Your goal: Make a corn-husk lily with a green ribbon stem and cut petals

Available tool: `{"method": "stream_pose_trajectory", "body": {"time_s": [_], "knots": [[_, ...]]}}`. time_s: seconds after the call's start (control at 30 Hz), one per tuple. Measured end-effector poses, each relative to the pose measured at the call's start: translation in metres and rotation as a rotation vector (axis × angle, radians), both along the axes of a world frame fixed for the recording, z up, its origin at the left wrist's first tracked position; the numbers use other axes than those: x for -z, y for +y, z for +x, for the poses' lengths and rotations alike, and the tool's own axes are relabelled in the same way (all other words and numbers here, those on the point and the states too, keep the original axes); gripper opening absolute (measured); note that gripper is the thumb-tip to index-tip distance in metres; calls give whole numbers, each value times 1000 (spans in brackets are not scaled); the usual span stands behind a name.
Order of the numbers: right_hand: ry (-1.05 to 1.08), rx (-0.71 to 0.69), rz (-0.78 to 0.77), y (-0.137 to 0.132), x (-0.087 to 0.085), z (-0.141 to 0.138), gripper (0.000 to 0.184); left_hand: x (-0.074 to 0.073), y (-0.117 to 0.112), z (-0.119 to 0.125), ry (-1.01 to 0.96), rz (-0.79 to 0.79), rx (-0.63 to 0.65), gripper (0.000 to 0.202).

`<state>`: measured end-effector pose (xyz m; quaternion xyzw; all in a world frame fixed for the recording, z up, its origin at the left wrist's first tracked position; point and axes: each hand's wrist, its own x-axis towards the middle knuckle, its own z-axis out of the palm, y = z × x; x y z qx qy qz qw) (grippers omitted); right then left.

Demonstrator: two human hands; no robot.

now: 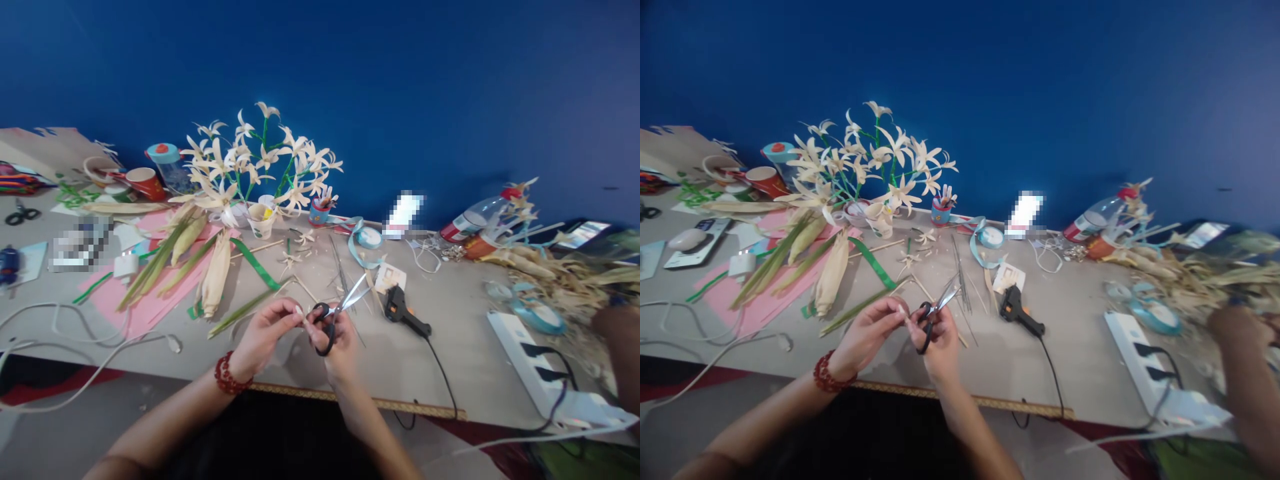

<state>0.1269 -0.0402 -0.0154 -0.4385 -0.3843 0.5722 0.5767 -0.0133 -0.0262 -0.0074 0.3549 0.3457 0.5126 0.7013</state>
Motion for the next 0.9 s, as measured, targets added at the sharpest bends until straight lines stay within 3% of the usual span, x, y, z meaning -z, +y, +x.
{"method": "stream_pose_trajectory", "body": {"time_s": [0.17, 0.37, 0.57, 0.9], "knots": [[-23, -84, -7, 0, 1, 8, 30, -3, 0, -4, 131, 88, -10, 13], [-267, -397, -13, -5, -4, 30, 44, -17, 0, -14, 309, 200, -21, 17], [-468, -449, 12, -14, -6, 34, 47, -20, -1, -14, 417, 292, -37, 19], [-259, -533, -107, -17, -2, 31, 50, -28, 0, -16, 544, 372, -50, 21]]}}
